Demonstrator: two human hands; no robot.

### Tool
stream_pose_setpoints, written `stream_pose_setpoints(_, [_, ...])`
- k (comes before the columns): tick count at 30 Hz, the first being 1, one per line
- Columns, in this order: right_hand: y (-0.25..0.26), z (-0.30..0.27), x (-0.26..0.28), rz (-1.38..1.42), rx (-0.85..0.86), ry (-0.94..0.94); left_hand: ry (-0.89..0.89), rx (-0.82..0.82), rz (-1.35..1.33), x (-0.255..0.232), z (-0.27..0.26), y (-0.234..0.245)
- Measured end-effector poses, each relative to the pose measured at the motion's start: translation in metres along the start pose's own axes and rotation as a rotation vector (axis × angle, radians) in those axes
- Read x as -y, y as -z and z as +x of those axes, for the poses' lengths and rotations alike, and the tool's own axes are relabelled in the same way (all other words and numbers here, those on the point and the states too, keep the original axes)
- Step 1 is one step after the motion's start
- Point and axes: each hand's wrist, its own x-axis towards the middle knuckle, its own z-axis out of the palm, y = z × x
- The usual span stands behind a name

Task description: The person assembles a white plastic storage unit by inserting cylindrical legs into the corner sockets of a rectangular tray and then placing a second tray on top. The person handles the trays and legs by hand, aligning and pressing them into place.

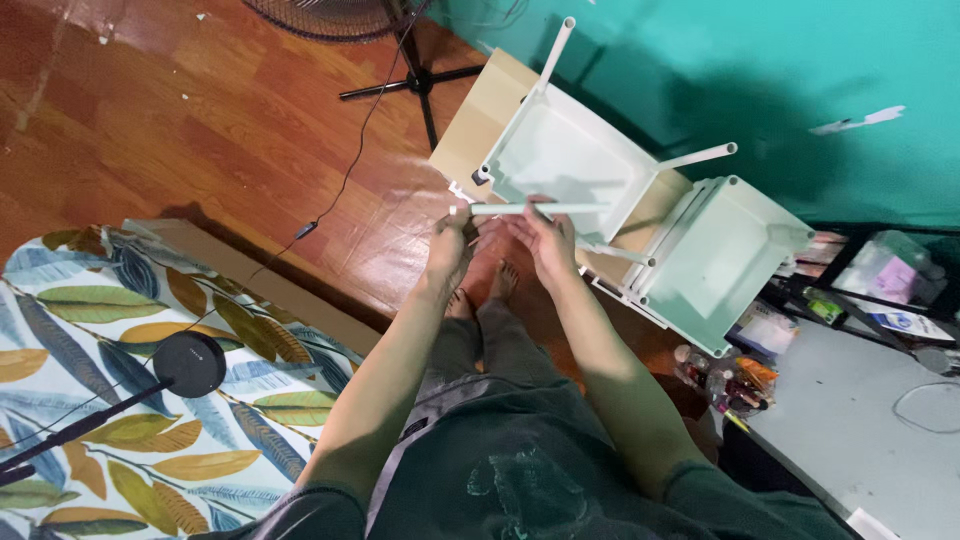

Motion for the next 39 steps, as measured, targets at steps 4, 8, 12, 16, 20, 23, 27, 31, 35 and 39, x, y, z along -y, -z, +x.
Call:
stream_pose_setpoints(4, [-0.001,0.025,-0.002,0.105,-0.062,-0.018,0.037,0.036,-0.055,0.002,0.021,0.014])
stream_pose_setpoints(8, [0.006,0.045,-0.003,-0.112,-0.170,0.244,0.043,0.016,-0.116,0.013,0.047,0.040])
stream_pose_setpoints(12, [0.018,0.065,-0.010,-0.251,-0.170,0.419,-0.214,-0.160,0.554,0.027,0.087,0.059])
stream_pose_setpoints(16, [0.018,0.080,-0.026,-0.325,-0.208,0.463,-0.604,-0.058,1.148,0.026,0.115,0.057])
stream_pose_setpoints(20, [0.014,0.085,-0.039,-0.340,-0.298,0.485,-0.588,0.055,1.280,0.010,0.137,0.038])
stream_pose_setpoints(23, [0.008,0.088,-0.045,-0.352,-0.362,0.457,-0.397,0.099,1.194,0.000,0.149,0.028])
stream_pose_setpoints(27, [0.003,0.089,-0.046,-0.361,-0.415,0.396,-0.424,0.239,1.075,-0.002,0.165,0.026])
stream_pose_setpoints(31, [-0.006,0.083,-0.041,-0.416,-0.368,0.477,-0.396,0.251,1.189,0.003,0.172,0.035])
stream_pose_setpoints(35, [-0.026,0.077,-0.031,-0.668,-0.320,0.577,-0.461,0.224,1.246,0.007,0.174,0.042])
stream_pose_setpoints(39, [-0.050,0.074,-0.024,-1.112,-0.282,0.592,-0.471,0.219,1.314,0.006,0.176,0.045])
